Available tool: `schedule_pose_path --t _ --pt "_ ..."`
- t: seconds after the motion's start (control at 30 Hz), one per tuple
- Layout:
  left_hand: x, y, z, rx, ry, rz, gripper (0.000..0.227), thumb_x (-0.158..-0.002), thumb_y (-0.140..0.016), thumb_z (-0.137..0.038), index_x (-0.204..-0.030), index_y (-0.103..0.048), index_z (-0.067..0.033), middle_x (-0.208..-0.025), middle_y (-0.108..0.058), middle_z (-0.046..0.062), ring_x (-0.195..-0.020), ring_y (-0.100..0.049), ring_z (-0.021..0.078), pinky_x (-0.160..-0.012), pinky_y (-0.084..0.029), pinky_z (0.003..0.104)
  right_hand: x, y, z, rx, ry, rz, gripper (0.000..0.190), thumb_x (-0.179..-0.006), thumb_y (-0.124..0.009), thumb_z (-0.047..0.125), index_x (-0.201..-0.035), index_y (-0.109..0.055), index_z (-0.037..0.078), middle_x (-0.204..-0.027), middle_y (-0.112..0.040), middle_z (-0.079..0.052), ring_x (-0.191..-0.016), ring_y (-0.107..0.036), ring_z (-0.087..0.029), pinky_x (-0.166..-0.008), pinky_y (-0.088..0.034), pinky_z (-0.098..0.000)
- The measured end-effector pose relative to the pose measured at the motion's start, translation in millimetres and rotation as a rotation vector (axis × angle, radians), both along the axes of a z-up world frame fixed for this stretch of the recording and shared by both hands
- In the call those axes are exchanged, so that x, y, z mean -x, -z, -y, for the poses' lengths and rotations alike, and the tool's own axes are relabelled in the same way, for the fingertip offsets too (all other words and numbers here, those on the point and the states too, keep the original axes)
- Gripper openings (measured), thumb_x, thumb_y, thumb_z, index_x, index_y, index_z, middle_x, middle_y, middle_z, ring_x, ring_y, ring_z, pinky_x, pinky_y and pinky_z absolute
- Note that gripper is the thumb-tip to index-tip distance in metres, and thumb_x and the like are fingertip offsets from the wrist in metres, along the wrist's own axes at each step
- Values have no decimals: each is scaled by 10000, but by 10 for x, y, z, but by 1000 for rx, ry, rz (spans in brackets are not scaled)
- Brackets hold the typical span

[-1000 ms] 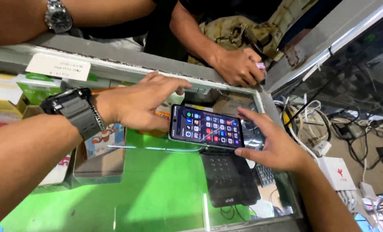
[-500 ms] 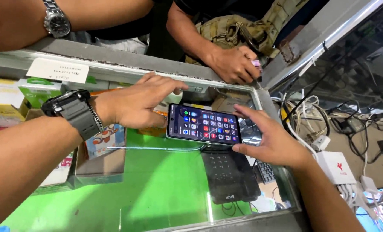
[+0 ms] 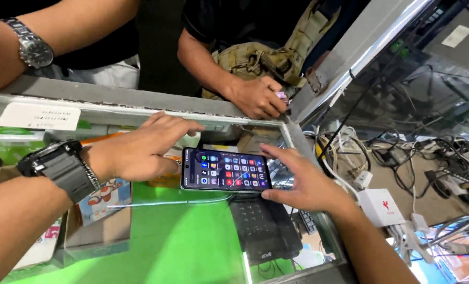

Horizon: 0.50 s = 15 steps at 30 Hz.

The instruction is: Testing a smartphone's touchscreen interface and functionality followed by counting paper currency at a service desk.

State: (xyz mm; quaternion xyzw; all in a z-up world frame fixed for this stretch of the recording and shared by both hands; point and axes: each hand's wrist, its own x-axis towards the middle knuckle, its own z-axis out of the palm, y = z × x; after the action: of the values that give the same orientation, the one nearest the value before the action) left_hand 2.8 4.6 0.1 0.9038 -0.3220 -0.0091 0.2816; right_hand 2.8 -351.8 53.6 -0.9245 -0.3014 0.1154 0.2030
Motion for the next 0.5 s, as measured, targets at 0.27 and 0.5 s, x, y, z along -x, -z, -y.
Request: schedule_pose_path --t 0.27,0.5 --pt "24 -54 6 -3 -12 -25 807 -774 -652 -258 -1521 -365 -152 -1433 -527 98 -1378 -400 325 -1174 -175 540 -8 4 5 9 19 -9 966 -766 -824 428 -1587 -351 242 -1434 -553 -77 -1340 -531 -234 -1097 -411 -391" --pt "48 -95 16 -7 -22 -57 798 -779 -616 -226 -1532 -363 -155 -1455 -510 105 -1382 -389 317 -1174 -185 520 -7 20 4 -9 10 16 967 -755 -837 420 -1578 -367 231 -1444 -551 -69 -1338 -539 -218 -1076 -434 -354"
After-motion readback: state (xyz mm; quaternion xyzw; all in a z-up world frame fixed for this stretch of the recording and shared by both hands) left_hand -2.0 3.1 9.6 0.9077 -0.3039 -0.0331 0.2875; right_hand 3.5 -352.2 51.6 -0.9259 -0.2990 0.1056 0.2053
